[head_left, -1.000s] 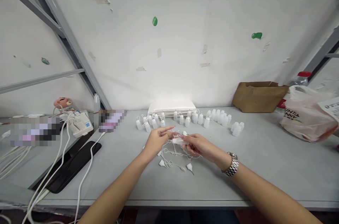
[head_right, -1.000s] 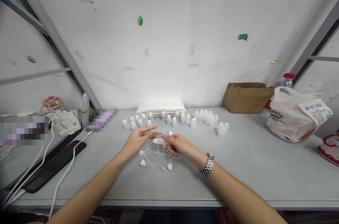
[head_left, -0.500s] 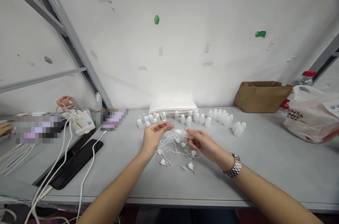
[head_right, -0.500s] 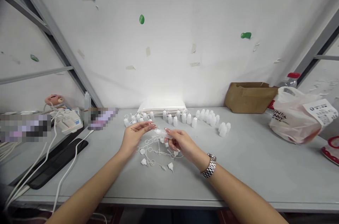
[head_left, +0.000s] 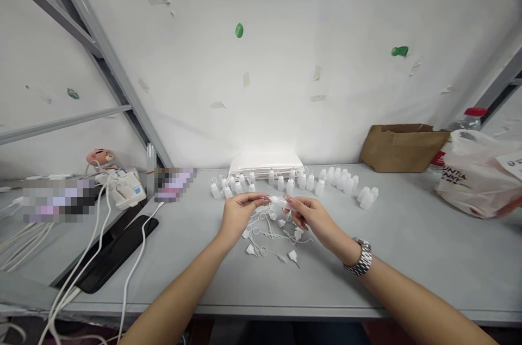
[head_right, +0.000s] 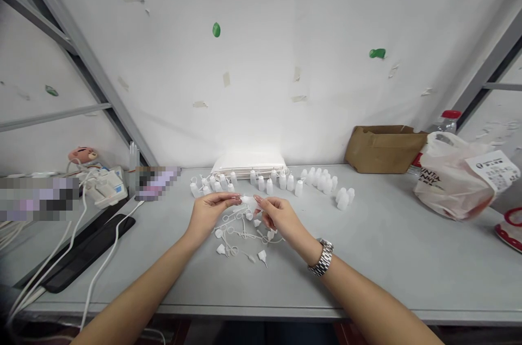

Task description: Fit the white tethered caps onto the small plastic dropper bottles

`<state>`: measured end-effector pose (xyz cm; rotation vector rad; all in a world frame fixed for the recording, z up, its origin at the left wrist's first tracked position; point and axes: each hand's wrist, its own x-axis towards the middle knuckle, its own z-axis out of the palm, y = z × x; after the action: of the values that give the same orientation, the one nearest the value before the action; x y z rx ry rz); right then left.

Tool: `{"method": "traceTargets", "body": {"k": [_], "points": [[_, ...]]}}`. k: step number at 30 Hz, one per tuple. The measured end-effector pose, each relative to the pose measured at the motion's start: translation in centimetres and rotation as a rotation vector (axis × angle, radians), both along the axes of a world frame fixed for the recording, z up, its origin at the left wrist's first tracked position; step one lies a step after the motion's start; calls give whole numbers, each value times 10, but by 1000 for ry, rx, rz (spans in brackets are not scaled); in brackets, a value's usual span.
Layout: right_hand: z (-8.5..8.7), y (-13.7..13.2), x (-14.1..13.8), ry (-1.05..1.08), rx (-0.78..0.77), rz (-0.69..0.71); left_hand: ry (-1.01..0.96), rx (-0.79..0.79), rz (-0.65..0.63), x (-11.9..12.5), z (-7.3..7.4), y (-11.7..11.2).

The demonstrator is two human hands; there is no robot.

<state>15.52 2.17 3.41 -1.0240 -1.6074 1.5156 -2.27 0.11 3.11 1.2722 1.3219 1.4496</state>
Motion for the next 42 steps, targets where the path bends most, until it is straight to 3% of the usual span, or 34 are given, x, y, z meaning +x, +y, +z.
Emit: {"method": "traceTargets", "body": {"k": [13, 19, 29, 37, 42], "points": [[-1, 0, 0, -24, 17, -4, -19, -22, -32, -1, 1, 1], [0, 0, 1, -47, 52, -3, -25, -54, -105, -5, 2, 5], [2, -8, 0, -148, 160, -94, 11, -84, -149, -10, 0, 8], [4, -11, 1, -35, 161, -86, -212, -98, -207, -14, -7, 12], [5, -13, 2, -10, 169, -65, -277, -111, -216, -13, -3, 10]]}}
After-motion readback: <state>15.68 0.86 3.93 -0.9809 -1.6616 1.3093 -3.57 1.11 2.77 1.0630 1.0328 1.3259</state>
